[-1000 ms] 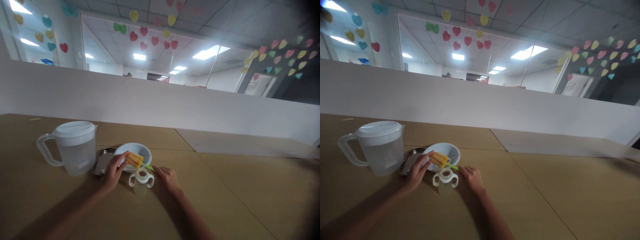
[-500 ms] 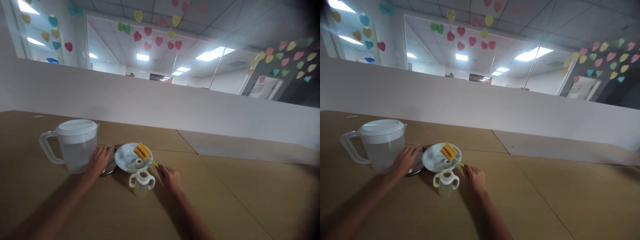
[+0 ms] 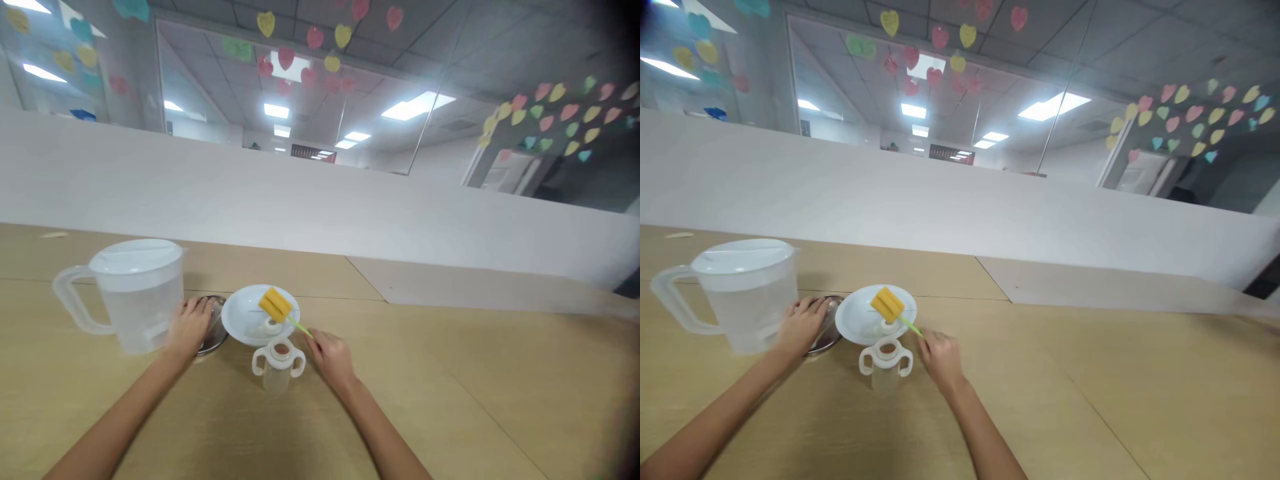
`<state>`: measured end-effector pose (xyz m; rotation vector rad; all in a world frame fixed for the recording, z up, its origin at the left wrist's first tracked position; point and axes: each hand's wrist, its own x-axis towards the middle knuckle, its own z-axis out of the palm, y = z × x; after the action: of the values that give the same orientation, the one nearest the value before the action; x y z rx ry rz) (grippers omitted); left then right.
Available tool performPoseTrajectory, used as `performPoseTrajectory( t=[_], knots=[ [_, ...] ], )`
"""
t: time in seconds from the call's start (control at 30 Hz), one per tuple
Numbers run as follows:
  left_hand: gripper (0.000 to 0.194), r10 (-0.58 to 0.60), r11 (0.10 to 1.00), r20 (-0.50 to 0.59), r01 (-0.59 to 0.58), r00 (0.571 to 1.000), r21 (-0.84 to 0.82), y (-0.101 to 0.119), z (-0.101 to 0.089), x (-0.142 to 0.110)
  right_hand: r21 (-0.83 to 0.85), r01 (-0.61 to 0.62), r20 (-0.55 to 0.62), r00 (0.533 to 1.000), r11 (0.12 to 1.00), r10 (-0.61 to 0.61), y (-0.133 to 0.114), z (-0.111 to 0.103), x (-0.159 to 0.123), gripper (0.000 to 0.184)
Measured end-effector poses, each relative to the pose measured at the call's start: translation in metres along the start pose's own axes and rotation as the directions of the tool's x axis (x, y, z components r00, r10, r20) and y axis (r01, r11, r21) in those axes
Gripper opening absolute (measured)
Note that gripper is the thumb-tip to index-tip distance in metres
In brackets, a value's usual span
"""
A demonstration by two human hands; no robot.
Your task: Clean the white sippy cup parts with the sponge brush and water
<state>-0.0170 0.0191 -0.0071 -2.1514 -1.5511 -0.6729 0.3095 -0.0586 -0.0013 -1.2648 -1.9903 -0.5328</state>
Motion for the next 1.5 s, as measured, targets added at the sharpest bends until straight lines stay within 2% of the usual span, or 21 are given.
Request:
performPoseTrajectory(
  t=[0.13, 0.23, 0.3, 0.37, 0.43, 0.5, 0.6, 0.67, 0.73, 0.87, 1.13, 1.5],
  knots=[
    [0.043, -0.031, 0.999, 0.000, 0.031, 1.000, 0.024, 0.002, 0.001, -0.002, -0.028, 0.014, 0.017, 1.000, 1.000, -0.013, -0.001, -0.002, 0.000, 0.046],
    [0.043, -0.064, 0.998, -0.089, 0.062, 0.994, -0.022, 0.009, -0.007, -0.001, -0.050, -0.005, 0.042, 0.999, 0.999, 0.007, -0.001, -0.003, 0.001, 0.047],
    [0.042, -0.072, 0.993, -0.151, 0.056, 0.986, -0.108, 0.016, -0.018, 0.003, -0.060, -0.068, 0.014, 0.998, 0.996, 0.069, 0.000, -0.005, 0.002, 0.047],
    [0.039, -0.031, 0.980, -0.155, -0.001, 0.987, -0.198, 0.027, -0.032, 0.011, -0.058, -0.163, -0.020, 0.987, 0.985, 0.162, 0.001, -0.006, 0.003, 0.048],
    [0.036, 0.064, 0.954, -0.072, -0.082, 0.995, -0.288, 0.042, -0.045, 0.024, -0.042, -0.241, -0.037, 0.970, 0.970, 0.239, 0.001, -0.007, 0.004, 0.049],
    [0.034, 0.186, 0.915, 0.060, -0.151, 0.981, -0.374, 0.058, -0.053, 0.038, -0.027, -0.269, -0.030, 0.963, 0.963, 0.268, 0.001, -0.007, 0.005, 0.051],
    [0.033, 0.318, 0.896, 0.267, -0.195, 0.910, -0.399, 0.084, -0.054, 0.057, -0.016, -0.278, -0.012, 0.961, 0.961, 0.278, 0.000, -0.006, 0.004, 0.052],
    [0.031, 0.337, 0.914, 0.394, -0.197, 0.855, -0.355, 0.098, -0.048, 0.065, -0.021, -0.290, -0.006, 0.957, 0.957, 0.290, 0.000, -0.005, 0.003, 0.052],
    [0.027, 0.325, 0.929, 0.470, -0.186, 0.821, -0.319, 0.107, -0.042, 0.068, -0.025, -0.301, 0.000, 0.954, 0.953, 0.301, 0.000, -0.004, 0.003, 0.053],
    [0.021, 0.306, 0.934, 0.503, -0.153, 0.809, -0.322, 0.111, -0.035, 0.067, -0.023, -0.300, 0.026, 0.954, 0.954, 0.300, 0.001, -0.003, 0.002, 0.053],
    [0.022, 0.284, 0.924, 0.492, -0.098, 0.823, -0.369, 0.101, -0.043, 0.073, -0.049, -0.294, 0.028, 0.955, 0.955, 0.296, -0.001, -0.003, 0.002, 0.050],
    [0.022, 0.328, 0.884, 0.519, -0.063, 0.789, -0.464, 0.103, -0.034, 0.070, -0.027, -0.294, 0.047, 0.954, 0.955, 0.295, -0.001, -0.004, 0.002, 0.051]
  ],
)
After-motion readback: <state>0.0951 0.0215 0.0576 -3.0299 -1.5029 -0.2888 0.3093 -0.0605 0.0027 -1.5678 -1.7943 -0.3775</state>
